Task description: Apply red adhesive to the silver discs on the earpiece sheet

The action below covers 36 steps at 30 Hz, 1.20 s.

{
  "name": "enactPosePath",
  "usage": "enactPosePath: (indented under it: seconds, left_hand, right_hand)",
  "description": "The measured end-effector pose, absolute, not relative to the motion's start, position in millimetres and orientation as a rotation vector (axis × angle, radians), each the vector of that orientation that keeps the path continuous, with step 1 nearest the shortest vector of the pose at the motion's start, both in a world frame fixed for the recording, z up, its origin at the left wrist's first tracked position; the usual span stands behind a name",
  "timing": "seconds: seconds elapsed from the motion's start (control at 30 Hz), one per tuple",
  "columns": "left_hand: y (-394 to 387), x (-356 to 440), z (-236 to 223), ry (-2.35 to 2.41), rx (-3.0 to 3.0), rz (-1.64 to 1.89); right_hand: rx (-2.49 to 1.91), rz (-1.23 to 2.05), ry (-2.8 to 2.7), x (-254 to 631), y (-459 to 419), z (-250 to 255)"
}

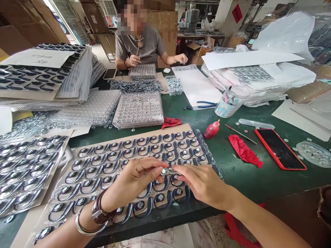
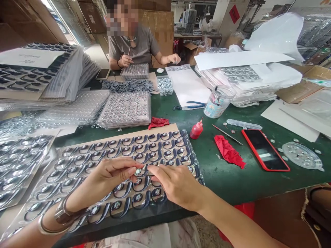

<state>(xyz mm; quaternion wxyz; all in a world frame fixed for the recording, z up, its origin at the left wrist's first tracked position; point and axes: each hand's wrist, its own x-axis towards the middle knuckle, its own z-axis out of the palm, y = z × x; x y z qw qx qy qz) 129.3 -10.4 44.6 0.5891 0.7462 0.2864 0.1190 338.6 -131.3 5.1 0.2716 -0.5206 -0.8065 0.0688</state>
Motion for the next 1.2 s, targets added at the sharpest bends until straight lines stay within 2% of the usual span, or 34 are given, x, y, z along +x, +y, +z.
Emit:
enactPosePath:
  seconds: [0.2, 0.43, 0.67, 0.73, 0.87, 0.93, 1.07, 1.2]
  left_hand:
    - [-11.6, 133.1, 45.7, 0.653, 1.7, 0.291]
    - [-22.4, 135.6, 31.9, 0.621, 1.171, 0.284]
    - [-34.3, 142.2, 37.2, 0.69, 1.36, 0.405]
    - [-35.4, 141.4, 36.1, 0.703, 1.48, 0.364]
    - [-25.0, 137.3, 29.9, 0.754, 1.666, 0.295]
    - [-4.3, 130.1, 29.2, 0.848, 1.796, 0.322]
    - [65.8, 92.6, 39.1, 1.271, 2.053, 0.546]
    - [105.3, 63.9, 50.3, 1.488, 2.193, 0.586]
  right_hand:
    - [-1.423, 0.19, -2.191, 336.8, -129.7, 6.2]
    - [-1.411, 0.098, -2.107, 333.1, -131.9, 5.8]
    - [-1.404, 0.051, -2.019, 321.5, -141.2, 1.8]
    - [-1.388, 0.171, -1.949, 319.8, -144.2, 4.4]
    - [-1.335, 0.844, -1.614, 325.1, -149.2, 14.8]
    - [-1.334, 1.074, -1.337, 333.2, -152.3, 16.9]
    - [-1.47, 1.077, -1.017, 354.2, -155.7, 11.0]
    - [-1.616, 0.917, -1.147, 360.0, -150.6, 4.4]
